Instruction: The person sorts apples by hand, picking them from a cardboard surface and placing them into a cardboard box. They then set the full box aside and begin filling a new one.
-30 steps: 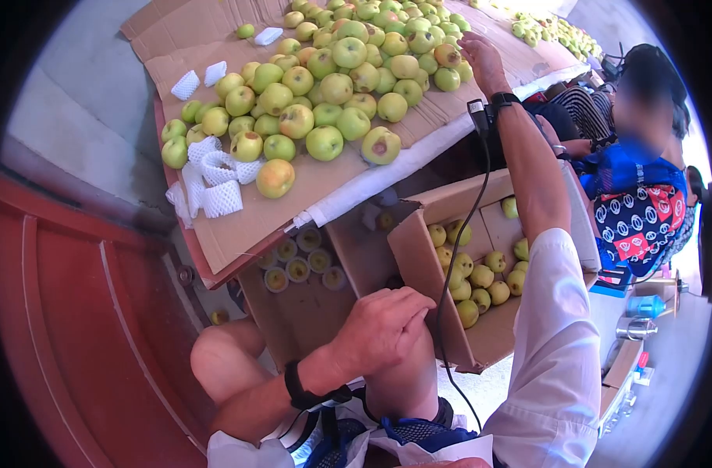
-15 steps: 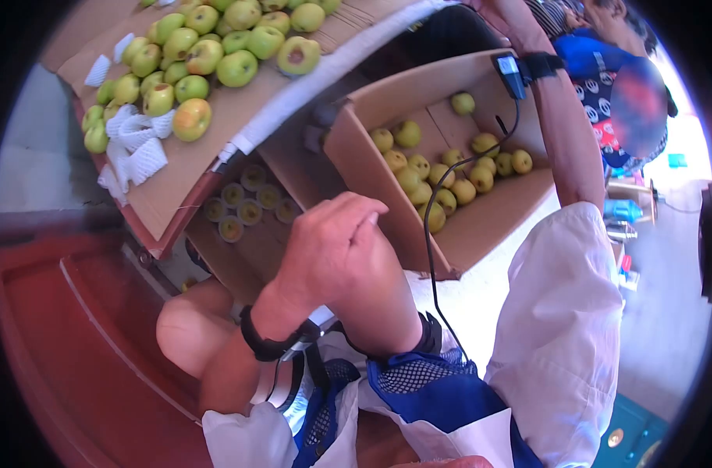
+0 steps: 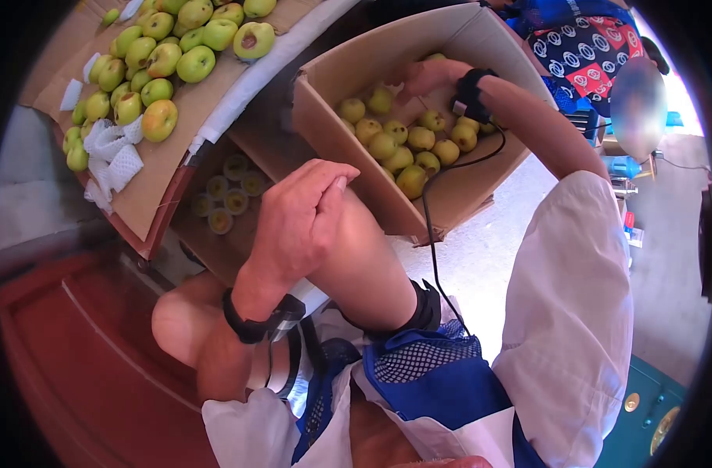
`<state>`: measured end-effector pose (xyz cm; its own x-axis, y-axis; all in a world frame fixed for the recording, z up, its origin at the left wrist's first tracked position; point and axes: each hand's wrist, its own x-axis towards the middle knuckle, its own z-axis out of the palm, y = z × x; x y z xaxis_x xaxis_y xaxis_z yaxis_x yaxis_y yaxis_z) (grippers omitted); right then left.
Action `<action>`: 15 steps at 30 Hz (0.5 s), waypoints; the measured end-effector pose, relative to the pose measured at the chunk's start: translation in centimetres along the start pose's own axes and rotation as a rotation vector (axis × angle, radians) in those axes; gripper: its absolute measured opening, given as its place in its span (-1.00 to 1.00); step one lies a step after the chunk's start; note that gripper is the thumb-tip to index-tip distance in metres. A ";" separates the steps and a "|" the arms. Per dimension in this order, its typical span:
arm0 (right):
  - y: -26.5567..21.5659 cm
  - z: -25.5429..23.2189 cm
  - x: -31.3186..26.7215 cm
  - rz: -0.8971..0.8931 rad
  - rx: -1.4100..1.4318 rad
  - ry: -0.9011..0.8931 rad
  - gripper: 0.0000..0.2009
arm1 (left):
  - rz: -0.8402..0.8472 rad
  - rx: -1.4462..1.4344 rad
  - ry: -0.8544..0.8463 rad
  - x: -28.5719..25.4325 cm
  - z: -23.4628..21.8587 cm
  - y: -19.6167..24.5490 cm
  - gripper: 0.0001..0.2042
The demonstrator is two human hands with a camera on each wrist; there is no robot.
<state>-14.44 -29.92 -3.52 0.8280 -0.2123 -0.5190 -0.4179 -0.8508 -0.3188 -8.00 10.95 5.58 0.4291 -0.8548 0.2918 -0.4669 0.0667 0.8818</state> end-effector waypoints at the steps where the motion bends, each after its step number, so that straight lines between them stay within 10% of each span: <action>1: 0.6 1.6 1.7 -0.050 0.070 0.004 -0.30 | 0.002 0.005 -0.001 0.0 0.0 -0.1 -0.82; 6: -6.8 1.7 -0.4 -0.003 0.413 -0.070 -0.28 | -0.014 -0.016 -0.002 -0.1 0.0 -0.1 -0.83; 12: -6.0 5.6 2.0 -0.265 0.051 0.114 -0.28 | 0.007 -0.013 -0.002 0.2 0.1 -0.1 -0.83; 15: -5.0 7.3 4.1 -0.182 0.309 0.080 -0.19 | 0.015 -0.016 0.000 0.2 0.2 0.0 -0.84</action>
<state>-11.68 -23.02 -9.88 0.9209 -0.1178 -0.3717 -0.3437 -0.6953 -0.6312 -8.05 10.67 5.58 0.4220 -0.8536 0.3053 -0.4607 0.0882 0.8832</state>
